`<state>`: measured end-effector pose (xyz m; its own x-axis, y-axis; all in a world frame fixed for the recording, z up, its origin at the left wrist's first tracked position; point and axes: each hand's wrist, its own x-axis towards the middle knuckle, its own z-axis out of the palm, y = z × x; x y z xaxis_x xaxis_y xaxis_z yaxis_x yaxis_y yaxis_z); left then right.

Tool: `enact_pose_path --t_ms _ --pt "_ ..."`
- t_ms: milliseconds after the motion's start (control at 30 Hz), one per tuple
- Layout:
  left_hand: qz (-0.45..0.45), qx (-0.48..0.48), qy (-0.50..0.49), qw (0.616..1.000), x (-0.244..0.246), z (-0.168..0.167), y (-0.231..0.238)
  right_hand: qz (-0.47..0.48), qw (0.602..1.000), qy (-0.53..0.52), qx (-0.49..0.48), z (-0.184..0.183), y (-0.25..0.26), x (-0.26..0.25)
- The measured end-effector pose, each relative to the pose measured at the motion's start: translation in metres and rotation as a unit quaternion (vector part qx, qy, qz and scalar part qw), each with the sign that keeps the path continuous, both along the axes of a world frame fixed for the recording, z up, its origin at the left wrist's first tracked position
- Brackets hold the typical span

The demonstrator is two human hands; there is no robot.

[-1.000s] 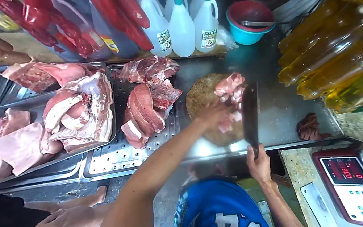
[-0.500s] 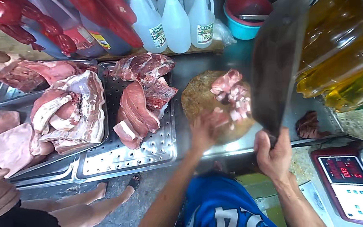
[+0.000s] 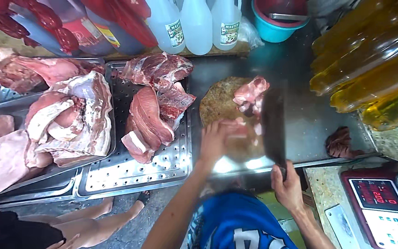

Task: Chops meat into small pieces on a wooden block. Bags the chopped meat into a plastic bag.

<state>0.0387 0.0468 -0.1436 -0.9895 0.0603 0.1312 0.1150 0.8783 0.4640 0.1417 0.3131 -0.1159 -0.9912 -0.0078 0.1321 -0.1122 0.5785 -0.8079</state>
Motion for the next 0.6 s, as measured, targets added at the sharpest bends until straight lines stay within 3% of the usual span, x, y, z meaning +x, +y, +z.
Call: enact_pose_path --t_ms 100,167,267,400,600 --pt "0.040 -0.011 0.031 0.999 -0.013 0.000 -0.018 0.040 0.988 -0.139 0.059 -0.009 0.004 -0.002" --pt "0.077 -0.001 0.011 0.997 -0.019 0.002 -0.024 0.039 0.978 -0.175 0.111 -0.006 0.006 -0.017" --pt "0.116 0.041 -0.016 0.992 -0.018 0.002 -0.021 0.004 0.981 -0.127 0.147 0.004 0.011 -0.048" --pt "0.123 0.087 -0.010 0.989 -0.011 0.004 -0.013 -0.017 0.991 -0.061 0.115 0.017 0.014 -0.064" --pt "0.165 0.149 -0.020 0.975 -0.013 0.010 -0.016 0.001 0.990 -0.032 0.136 -0.017 -0.012 -0.039"
